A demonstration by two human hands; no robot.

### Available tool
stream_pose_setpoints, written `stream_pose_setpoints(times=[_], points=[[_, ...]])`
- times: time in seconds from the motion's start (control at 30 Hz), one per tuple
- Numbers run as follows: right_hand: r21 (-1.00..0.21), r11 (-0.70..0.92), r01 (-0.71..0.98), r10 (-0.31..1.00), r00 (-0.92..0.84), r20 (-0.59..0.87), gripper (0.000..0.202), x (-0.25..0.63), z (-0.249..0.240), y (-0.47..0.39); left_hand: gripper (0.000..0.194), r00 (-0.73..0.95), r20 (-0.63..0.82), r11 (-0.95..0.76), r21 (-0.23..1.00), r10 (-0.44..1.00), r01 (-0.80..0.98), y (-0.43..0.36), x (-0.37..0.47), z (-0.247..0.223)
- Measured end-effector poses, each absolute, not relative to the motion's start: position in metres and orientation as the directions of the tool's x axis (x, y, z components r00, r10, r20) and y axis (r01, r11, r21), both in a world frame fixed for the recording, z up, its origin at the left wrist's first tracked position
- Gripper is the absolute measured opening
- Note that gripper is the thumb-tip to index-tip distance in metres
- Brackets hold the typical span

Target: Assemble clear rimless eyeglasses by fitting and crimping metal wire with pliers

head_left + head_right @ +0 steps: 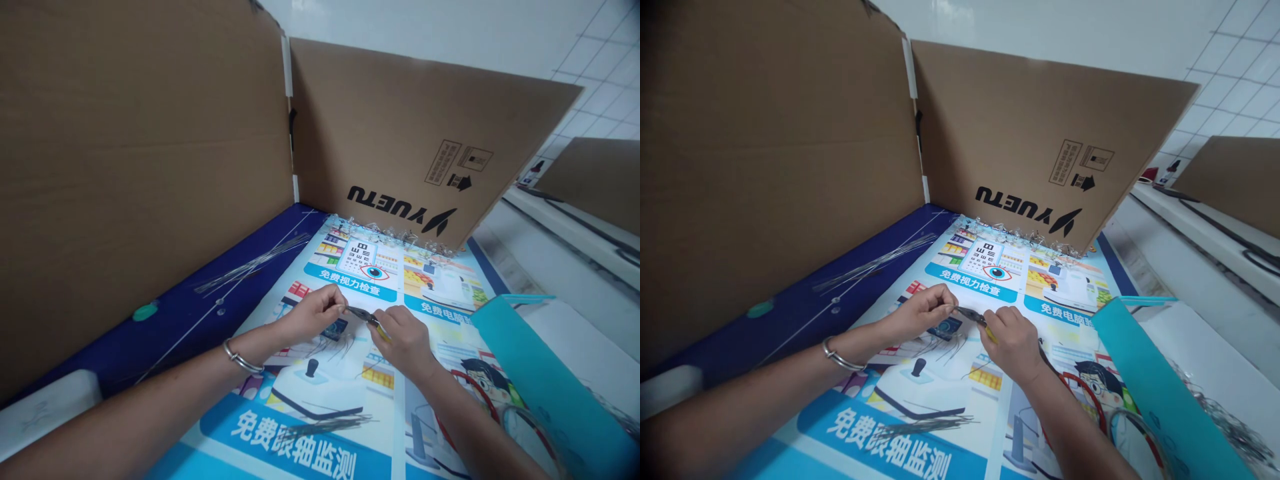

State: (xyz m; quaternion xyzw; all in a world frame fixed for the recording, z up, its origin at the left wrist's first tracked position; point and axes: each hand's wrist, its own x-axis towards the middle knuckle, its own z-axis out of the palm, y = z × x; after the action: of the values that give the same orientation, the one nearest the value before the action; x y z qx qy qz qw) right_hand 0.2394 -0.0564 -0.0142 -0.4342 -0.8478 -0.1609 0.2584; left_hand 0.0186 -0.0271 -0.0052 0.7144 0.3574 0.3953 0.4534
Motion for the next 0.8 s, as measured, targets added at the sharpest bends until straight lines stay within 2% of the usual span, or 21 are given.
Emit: stream_pose_setpoints(times=[0.27, 0.5, 0.8], points=[[0.042, 0.569, 0.821, 0.661, -0.487, 0.571, 0.018, 0.2387, -0.0117, -0.0556, 0.007, 0.429, 0.2, -0.265, 0.959, 0.881, 0.097, -0.0305, 0.0208, -0.0018], [0.028, 0.575, 0.818, 0.688, -0.501, 0.525, 0.019, 0.2415, -0.0095, -0.0548, 0.005, 0.415, 0.22, -0.284, 0.954, 0.883, 0.097, -0.0287, 0.0207, -0.0037], [0.181, 0.554, 0.813, 0.629, -0.551, 0.548, 0.017, 0.2417, -0.0081, -0.0549, 0.005, 0.416, 0.205, -0.28, 0.951, 0.886, 0.128, -0.0272, 0.0209, -0.0084]])
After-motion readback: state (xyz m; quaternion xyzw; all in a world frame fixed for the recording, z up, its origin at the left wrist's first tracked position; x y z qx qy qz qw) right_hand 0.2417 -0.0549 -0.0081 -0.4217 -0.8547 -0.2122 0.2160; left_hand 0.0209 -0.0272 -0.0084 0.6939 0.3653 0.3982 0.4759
